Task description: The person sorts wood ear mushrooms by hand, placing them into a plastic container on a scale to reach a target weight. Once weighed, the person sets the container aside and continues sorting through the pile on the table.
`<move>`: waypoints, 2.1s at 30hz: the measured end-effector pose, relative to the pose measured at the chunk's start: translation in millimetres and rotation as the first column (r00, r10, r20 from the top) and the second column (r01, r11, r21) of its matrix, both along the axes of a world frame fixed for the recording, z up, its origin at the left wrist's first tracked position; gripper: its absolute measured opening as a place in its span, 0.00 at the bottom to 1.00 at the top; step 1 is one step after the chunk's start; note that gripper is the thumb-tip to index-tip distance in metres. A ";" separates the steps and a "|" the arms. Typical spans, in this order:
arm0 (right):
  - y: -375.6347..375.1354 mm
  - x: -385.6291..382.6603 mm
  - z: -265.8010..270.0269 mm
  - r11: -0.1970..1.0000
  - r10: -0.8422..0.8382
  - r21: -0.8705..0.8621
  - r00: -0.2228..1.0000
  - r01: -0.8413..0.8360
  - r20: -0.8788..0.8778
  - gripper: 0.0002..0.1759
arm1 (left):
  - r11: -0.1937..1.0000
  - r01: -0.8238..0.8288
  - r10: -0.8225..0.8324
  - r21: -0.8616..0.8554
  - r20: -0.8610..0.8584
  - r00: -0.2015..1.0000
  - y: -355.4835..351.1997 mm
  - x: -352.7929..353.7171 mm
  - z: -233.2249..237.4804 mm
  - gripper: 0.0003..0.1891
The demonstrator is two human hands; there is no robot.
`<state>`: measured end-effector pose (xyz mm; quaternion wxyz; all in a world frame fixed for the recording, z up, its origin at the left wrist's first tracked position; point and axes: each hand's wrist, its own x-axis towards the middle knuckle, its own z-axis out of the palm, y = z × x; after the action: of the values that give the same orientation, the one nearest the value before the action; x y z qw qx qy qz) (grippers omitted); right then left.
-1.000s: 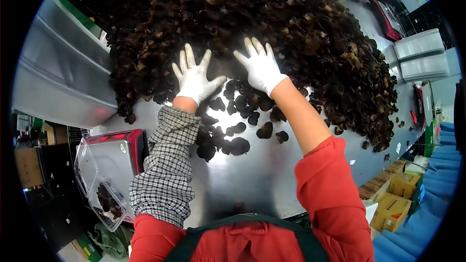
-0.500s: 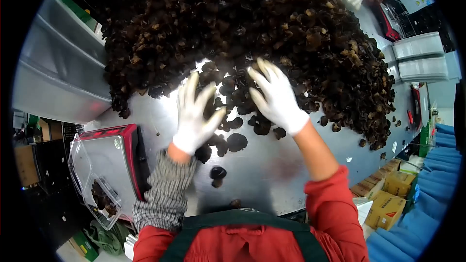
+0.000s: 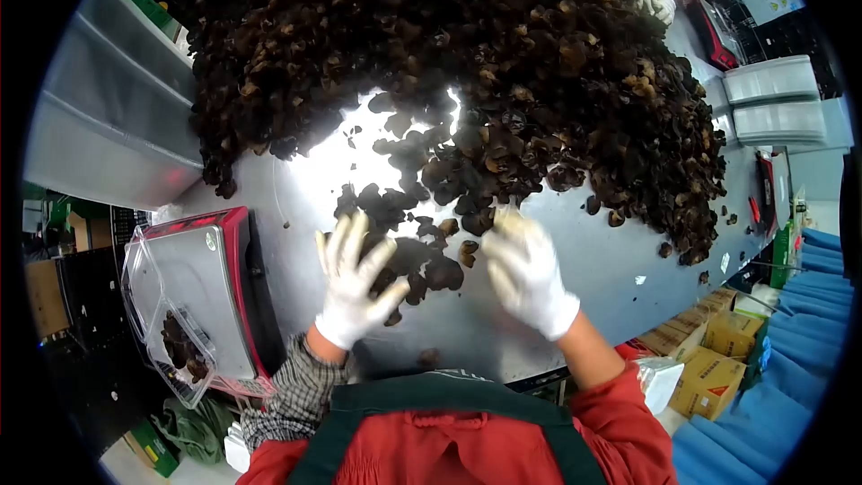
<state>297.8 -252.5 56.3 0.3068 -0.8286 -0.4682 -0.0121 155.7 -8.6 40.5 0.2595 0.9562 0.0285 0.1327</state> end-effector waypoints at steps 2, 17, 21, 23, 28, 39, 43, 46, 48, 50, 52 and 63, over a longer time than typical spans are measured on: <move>36.6 39.6 12.2 0.988 -0.147 -0.032 0.984 0.150 0.098 0.27 | 0.989 -0.143 0.144 0.040 -0.036 0.989 10.5 22.3 -9.3 0.39; -49.5 -103.7 -15.2 0.963 0.057 -0.252 0.988 -0.092 -0.146 0.27 | 0.978 -0.124 0.181 0.170 -0.379 0.908 -23.5 -87.4 3.7 0.45; -6.8 -34.7 0.6 1.000 -0.001 0.012 1.000 0.001 0.002 0.18 | 0.973 -0.176 0.218 0.149 -0.336 0.916 -12.3 -109.2 -15.4 0.40; 40.3 11.7 -5.0 0.991 -0.038 0.128 0.996 0.027 0.080 0.13 | 0.995 -0.097 0.102 0.030 -0.279 0.955 -15.8 -115.0 -12.7 0.38; 123.7 74.2 -26.6 0.901 -0.244 -0.388 0.966 0.193 -0.087 0.17 | 0.966 -0.256 0.251 -0.034 -0.095 0.963 -19.5 -124.4 -7.8 0.30; -88.1 -1.4 52.4 0.833 -0.352 0.022 0.559 0.553 -0.751 0.07 | 0.964 -0.262 0.266 -0.046 0.192 0.945 11.6 -32.6 -2.7 0.22; -228.7 -92.1 46.9 0.684 -0.646 -0.283 0.378 0.673 -0.663 0.07 | 0.890 -0.404 0.423 -0.209 0.052 0.905 38.7 18.1 -19.0 0.20; -304.5 -149.9 2.5 0.454 -0.861 -0.677 0.482 0.579 -0.165 0.24 | 0.834 -0.484 0.393 -0.264 -0.332 0.858 54.7 58.1 -22.0 0.20; -293.1 -152.4 6.6 0.481 -0.852 -0.632 0.495 0.608 -0.171 0.28 | 0.839 -0.491 0.350 -0.236 -0.458 0.817 65.2 70.4 -18.8 0.18; -272.7 -143.6 9.6 0.564 -0.826 -0.490 0.457 0.665 -0.331 0.25 | 0.826 -0.477 0.324 -0.299 -0.440 0.838 82.0 71.6 -28.3 0.15; -242.9 -130.7 26.5 0.624 -0.780 -0.395 0.507 0.674 -0.367 0.22 | 0.630 -0.493 0.292 -0.600 -0.406 0.866 82.3 64.7 -20.9 0.10; -207.3 -126.5 114.6 0.477 -0.782 -0.080 0.380 0.875 -0.494 0.16 | 0.591 0.489 -0.572 -0.642 0.094 0.815 -142.5 -39.3 48.1 0.32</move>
<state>171.3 -459.7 170.9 0.4403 -0.8917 0.1046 -0.0109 116.4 -151.1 88.6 0.5940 0.7791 -0.1988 -0.0272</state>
